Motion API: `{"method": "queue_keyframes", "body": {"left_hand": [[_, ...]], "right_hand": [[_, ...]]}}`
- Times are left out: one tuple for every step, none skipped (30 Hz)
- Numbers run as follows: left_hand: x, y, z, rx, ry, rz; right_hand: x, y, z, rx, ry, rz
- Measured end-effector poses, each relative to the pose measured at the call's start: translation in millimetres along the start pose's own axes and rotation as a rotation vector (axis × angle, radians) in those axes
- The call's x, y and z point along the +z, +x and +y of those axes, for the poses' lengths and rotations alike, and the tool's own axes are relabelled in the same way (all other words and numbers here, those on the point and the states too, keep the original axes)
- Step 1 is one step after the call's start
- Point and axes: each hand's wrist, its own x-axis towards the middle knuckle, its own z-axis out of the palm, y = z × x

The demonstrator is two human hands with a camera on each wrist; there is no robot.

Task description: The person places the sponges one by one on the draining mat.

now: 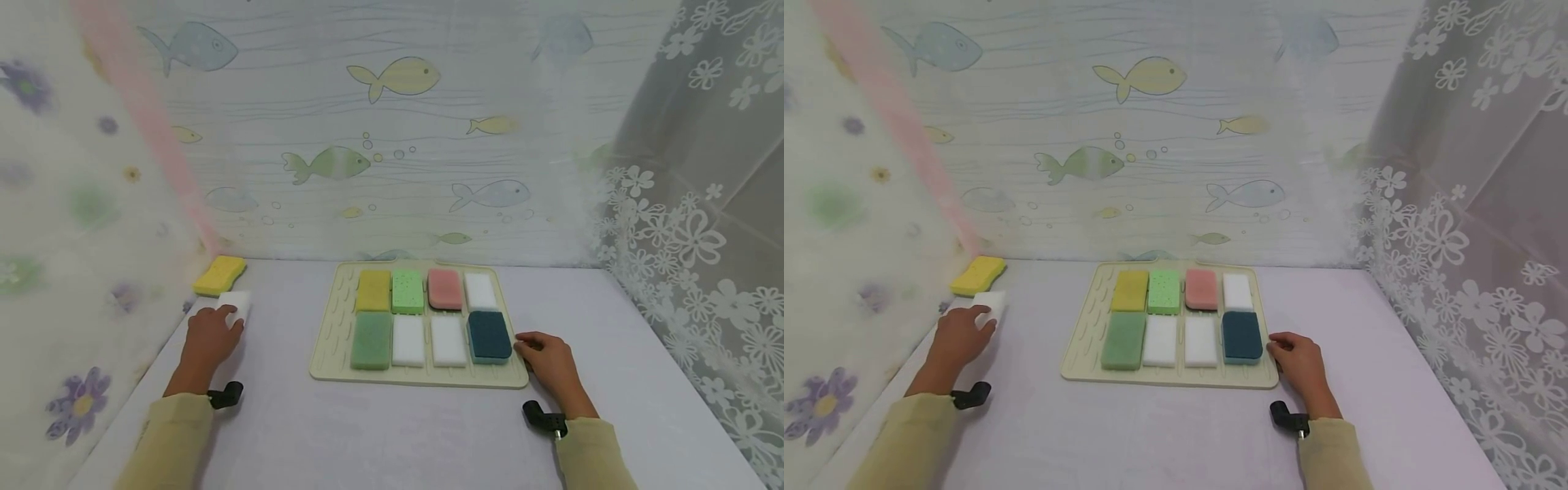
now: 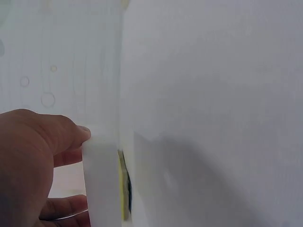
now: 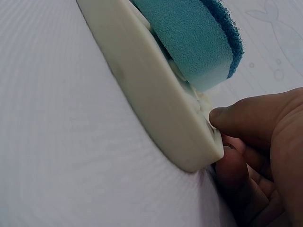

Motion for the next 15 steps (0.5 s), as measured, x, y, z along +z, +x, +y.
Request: {"method": "queue_keyframes", "body": {"left_hand": [[0.2, 0.1, 3.1, -0.001, -0.006, -0.001], [0.3, -0.1, 5.9, 0.001, -0.010, -0.002], [1.0, 0.1, 8.7, 0.002, -0.011, -0.003], [1.7, 0.4, 11.8, 0.000, -0.014, -0.005], [2.7, 0.6, 14.8, -0.001, -0.018, -0.005], [3.3, 0.2, 17.8, -0.001, -0.027, -0.005], [4.3, 0.2, 20.7, 0.004, -0.030, -0.002], [5.5, 0.4, 23.4, 0.011, -0.033, 0.001], [6.8, 0.5, 26.1, 0.016, -0.038, 0.004], [7.8, 0.5, 28.7, 0.021, -0.043, 0.006], [9.1, 0.8, 31.1, 0.027, -0.048, 0.008], [9.8, 0.9, 33.9, 0.031, -0.055, 0.007], [10.8, 1.4, 36.6, 0.035, -0.061, 0.008], [11.8, 1.8, 39.6, 0.036, -0.066, 0.009], [12.9, 2.5, 42.5, 0.035, -0.072, 0.010]], "right_hand": [[0, 0, 0, 0.000, -0.002, 0.000], [0, 0, 0, -0.001, -0.003, -0.001], [0, 0, 0, 0.000, -0.005, -0.001], [0, 0, 1, 0.000, -0.006, -0.003], [0, 0, 1, 0.001, -0.006, -0.005], [0, 0, 1, 0.002, -0.005, -0.005], [0, 0, 1, 0.004, -0.003, -0.005], [0, 1, 1, 0.006, -0.002, -0.006], [0, 1, 1, 0.007, -0.004, -0.005], [0, 1, 1, 0.008, -0.002, -0.006], [0, 1, 1, 0.009, 0.000, -0.007], [0, 1, 2, 0.009, 0.001, -0.006], [0, 1, 2, 0.011, 0.002, -0.007], [1, 1, 2, 0.011, 0.001, -0.006], [1, 1, 2, 0.011, 0.002, -0.005]]}}
